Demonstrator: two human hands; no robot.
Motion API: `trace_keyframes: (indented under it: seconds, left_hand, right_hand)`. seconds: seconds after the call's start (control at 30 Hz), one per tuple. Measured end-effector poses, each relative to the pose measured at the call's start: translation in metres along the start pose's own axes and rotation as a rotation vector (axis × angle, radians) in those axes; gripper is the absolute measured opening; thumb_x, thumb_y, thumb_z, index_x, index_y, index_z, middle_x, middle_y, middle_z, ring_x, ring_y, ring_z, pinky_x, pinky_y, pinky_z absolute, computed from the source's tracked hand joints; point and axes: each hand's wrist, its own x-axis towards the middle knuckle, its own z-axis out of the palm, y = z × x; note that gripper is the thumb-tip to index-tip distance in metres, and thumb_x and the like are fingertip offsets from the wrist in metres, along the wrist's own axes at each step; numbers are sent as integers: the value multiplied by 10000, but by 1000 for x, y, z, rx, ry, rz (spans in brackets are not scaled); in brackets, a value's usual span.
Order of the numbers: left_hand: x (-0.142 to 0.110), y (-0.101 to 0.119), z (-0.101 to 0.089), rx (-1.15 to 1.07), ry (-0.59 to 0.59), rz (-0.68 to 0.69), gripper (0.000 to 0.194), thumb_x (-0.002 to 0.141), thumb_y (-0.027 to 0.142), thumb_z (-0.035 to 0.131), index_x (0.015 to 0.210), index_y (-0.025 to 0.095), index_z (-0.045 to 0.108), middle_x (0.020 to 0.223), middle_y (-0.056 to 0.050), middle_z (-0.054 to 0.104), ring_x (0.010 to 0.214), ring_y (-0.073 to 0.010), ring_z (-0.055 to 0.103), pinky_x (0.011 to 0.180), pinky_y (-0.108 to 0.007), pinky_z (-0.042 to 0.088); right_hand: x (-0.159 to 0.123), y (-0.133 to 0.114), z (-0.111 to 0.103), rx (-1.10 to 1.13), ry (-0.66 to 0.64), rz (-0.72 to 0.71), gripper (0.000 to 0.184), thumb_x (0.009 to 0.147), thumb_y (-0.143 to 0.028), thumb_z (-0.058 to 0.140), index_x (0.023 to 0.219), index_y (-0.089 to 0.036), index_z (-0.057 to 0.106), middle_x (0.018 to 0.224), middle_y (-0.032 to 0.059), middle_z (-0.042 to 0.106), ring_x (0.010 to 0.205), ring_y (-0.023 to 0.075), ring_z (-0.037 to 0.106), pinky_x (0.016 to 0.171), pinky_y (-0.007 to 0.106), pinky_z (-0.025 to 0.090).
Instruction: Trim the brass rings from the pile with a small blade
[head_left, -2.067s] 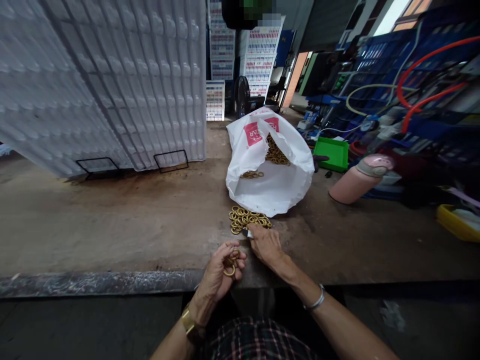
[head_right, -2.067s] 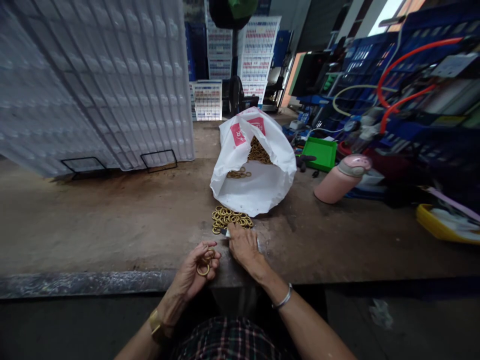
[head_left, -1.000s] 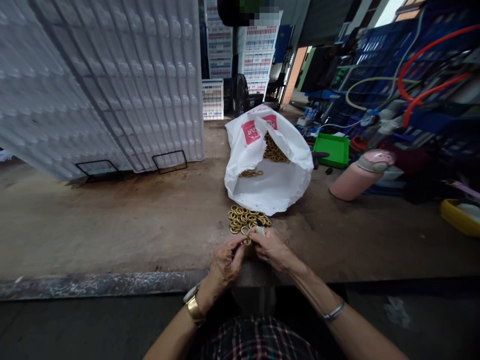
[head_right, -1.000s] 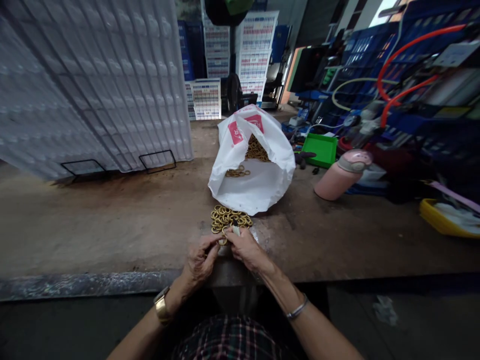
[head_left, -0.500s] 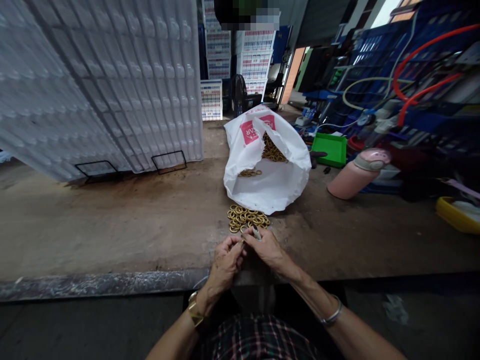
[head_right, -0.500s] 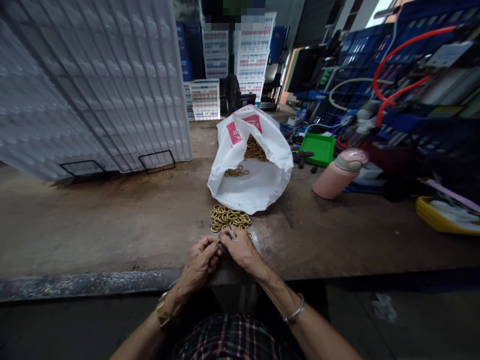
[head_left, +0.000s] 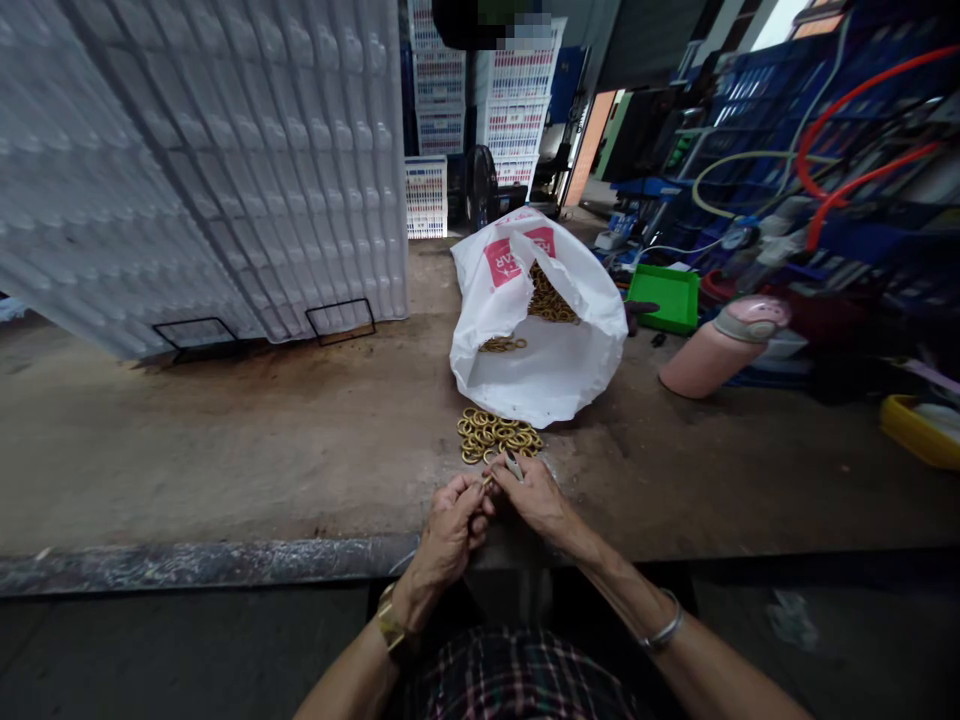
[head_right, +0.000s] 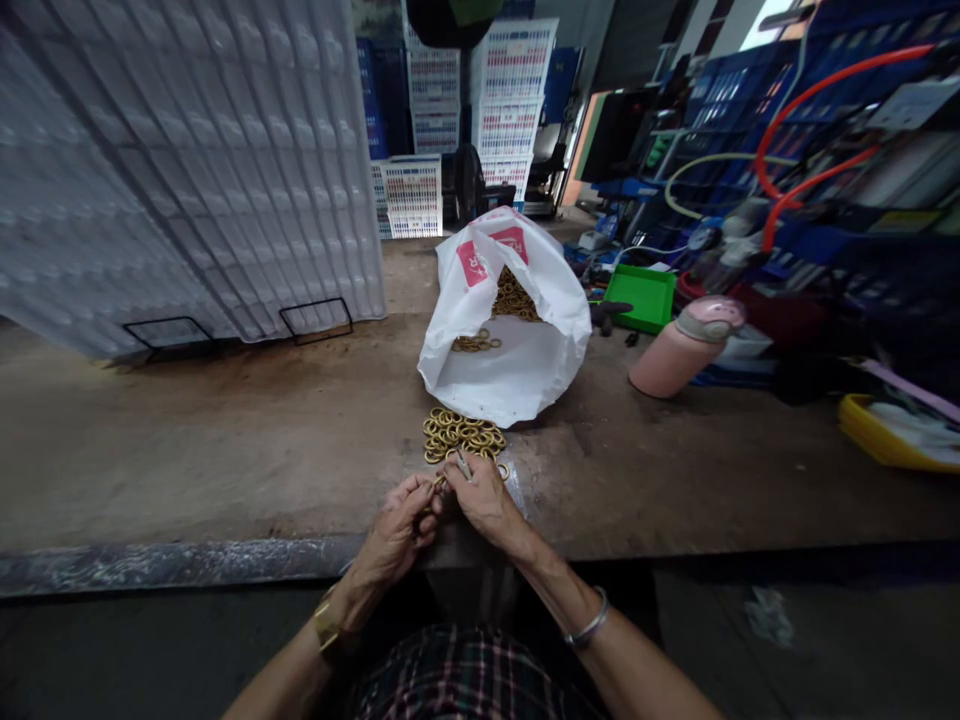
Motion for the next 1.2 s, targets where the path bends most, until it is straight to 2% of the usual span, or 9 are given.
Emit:
trace_keyframes:
  seconds: [0.13,0.3,0.57,0.73,0.83,0.9,0.97,1.07,1.2]
  left_hand:
    - [1,-1,-1,5,45,26,323,727,453,603,755,167,454,635,56,476,397,-7,295,356,-142,160]
    - [2,-1,-1,82,98,73,349,714,485,598,772,164,473,609,58,486,389,-11,298,358,-150,173]
    - [0,0,-2,219,154,109,387,711,534,571,711,163,462,540,60,480,381,-20,298,368,-161,203]
    - [-15,8,3,287,36,119,363,752,490,562,648,153,477,472,73,413,368,-20,288,361,-160,202]
    - [-22,15,6,152,-42,86,316,774,447,564,682,156,481,530,58,466,376,-20,318,356,-152,221]
    - [-21,18,6,4,-41,41,301,773,437,569,707,157,483,617,36,516,401,-23,356,349,-145,235]
    - [-17,18,5,-119,-19,5,292,756,421,595,727,152,486,705,8,555,445,-33,412,347,-139,257]
    - [-11,15,3,-215,26,-19,266,732,372,632,735,150,484,745,-23,589,502,-60,487,362,-141,309]
    - [-9,10,1,-290,27,-74,218,717,311,646,819,160,527,692,-14,594,510,-80,515,377,-148,342]
  right_hand:
    - [-5,7,2,-292,17,-103,173,780,-209,393,723,-190,556,601,-2,553,555,126,479,544,227,328]
    - [-14,12,5,-555,-80,-244,205,676,-62,397,753,-191,536,695,21,589,638,137,509,580,226,304]
    - [-15,6,7,-659,-122,-212,332,649,-27,395,907,-174,544,791,48,636,695,143,548,608,228,298]
    - [-11,10,-2,-733,-62,-152,273,694,-55,378,861,-172,560,756,53,638,655,148,541,567,239,279]
    - [-7,20,-21,-757,75,-106,266,689,-62,374,838,-169,567,744,66,633,664,161,540,572,247,290]
    - [-5,28,-37,-727,189,-80,246,722,-93,375,847,-178,569,727,62,628,661,165,539,577,250,301]
    - [-6,34,-51,-694,245,-31,194,772,-163,382,830,-186,566,696,48,617,630,163,533,564,251,306]
    - [-9,43,-61,-682,208,31,167,805,-265,414,805,-191,564,707,35,611,632,162,541,564,247,321]
    - [-11,46,-56,-739,182,39,176,813,-282,458,912,-196,576,866,53,628,762,173,562,630,249,341]
